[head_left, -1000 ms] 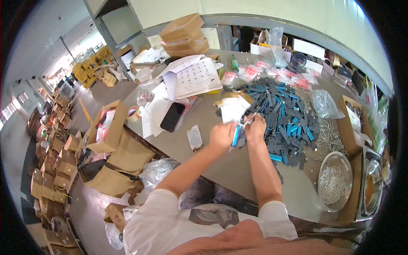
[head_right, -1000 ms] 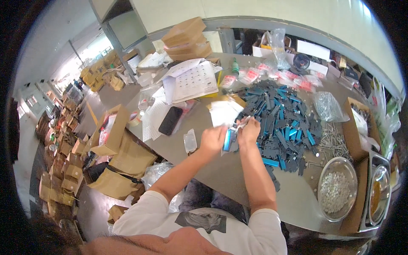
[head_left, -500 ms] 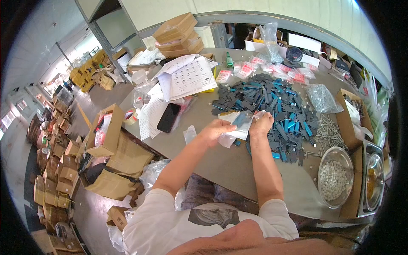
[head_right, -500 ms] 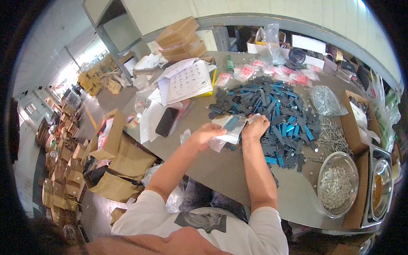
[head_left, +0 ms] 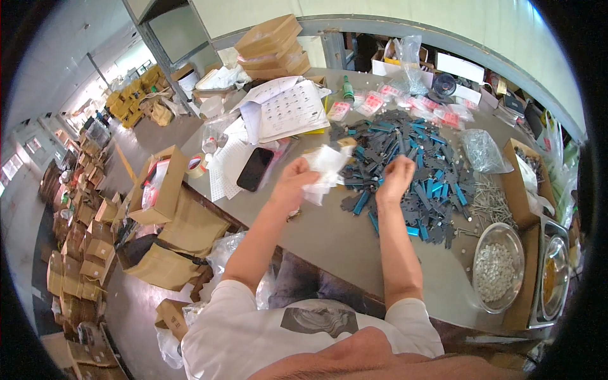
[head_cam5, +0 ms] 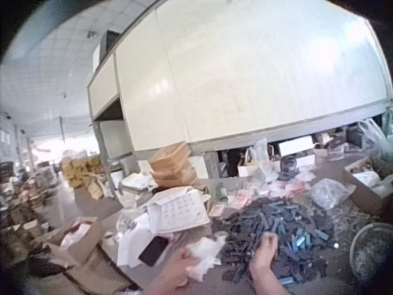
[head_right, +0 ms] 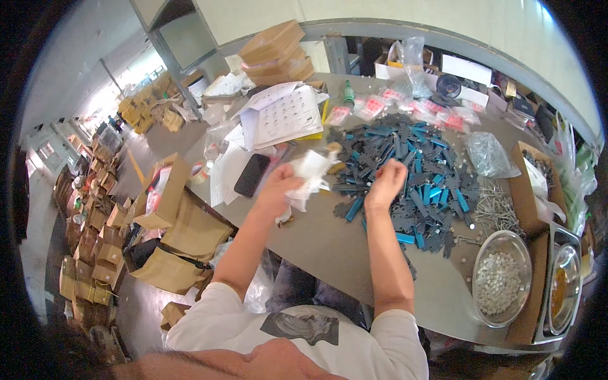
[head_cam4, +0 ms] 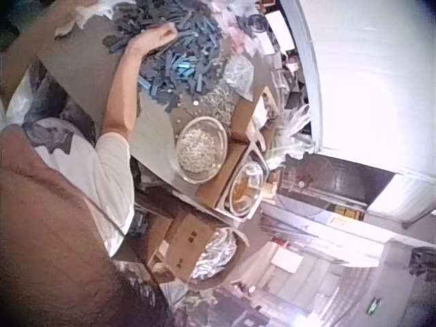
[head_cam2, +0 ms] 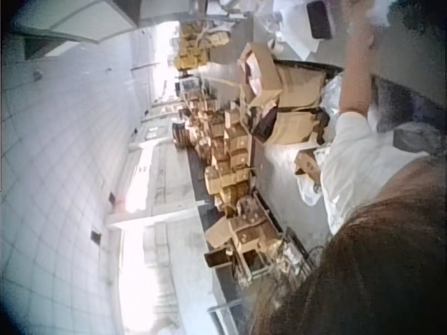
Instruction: The person sits on the floor at a table and assembles small blue and grey plastic components by hand. They pick parts from a large pile, snap them together, and place the finished units on the table.
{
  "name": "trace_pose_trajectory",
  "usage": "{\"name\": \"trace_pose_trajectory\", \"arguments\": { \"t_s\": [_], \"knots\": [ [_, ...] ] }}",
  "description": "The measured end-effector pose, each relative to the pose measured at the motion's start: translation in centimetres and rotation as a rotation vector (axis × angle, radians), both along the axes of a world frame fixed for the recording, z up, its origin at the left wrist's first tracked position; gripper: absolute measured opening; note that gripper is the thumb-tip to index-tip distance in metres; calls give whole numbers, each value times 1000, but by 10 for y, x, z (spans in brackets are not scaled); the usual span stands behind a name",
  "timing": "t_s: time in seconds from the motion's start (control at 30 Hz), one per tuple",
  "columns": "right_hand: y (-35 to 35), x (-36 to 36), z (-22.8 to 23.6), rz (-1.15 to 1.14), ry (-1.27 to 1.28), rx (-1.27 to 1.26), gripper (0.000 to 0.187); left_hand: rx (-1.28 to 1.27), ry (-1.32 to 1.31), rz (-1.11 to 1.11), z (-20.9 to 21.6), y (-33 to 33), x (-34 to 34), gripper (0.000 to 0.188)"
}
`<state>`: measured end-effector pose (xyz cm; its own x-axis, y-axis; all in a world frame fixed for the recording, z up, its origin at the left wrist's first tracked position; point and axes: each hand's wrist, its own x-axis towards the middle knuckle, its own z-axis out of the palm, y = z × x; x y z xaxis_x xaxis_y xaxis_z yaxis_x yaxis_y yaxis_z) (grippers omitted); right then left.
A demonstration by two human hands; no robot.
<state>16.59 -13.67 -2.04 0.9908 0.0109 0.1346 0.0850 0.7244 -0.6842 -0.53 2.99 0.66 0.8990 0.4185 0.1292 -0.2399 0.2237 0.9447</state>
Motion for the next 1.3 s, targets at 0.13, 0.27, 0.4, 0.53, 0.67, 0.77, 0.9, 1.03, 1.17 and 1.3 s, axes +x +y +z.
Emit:
{"name": "trace_pose_trajectory", "arguments": {
  "t_s": [0.13,0.27,0.4,0.53,0.67,0.77,0.9,1.03,1.17,1.3],
  "knots": [
    [38,-40,-45,283,-531,-541,6,16,-56,168,35,-7,-59,17],
    [62,-121,-49,399,-1213,-1099,30,556,108,354,12,25,-114,25],
    [76,-144,-57,308,-1399,-1261,36,1023,259,583,6,19,-133,25],
    [84,-132,-59,497,-1139,-1360,23,1287,359,642,-16,23,-138,24],
    [63,-116,-40,559,-937,-1155,18,1422,483,605,-27,10,-129,31],
    [54,-112,-39,517,-1122,-1063,24,1422,423,573,-23,7,-107,30],
    [67,-144,-40,323,-1338,-1272,36,1409,259,724,-41,25,-92,36],
    [79,-156,-51,329,-1389,-1473,41,1356,363,707,-62,31,-98,40],
    [89,-133,-78,302,-1423,-1318,40,1348,474,543,-56,34,-115,47],
    [62,-140,-37,602,-1108,-1028,32,1300,625,300,-37,17,-127,56]
  ]
}}
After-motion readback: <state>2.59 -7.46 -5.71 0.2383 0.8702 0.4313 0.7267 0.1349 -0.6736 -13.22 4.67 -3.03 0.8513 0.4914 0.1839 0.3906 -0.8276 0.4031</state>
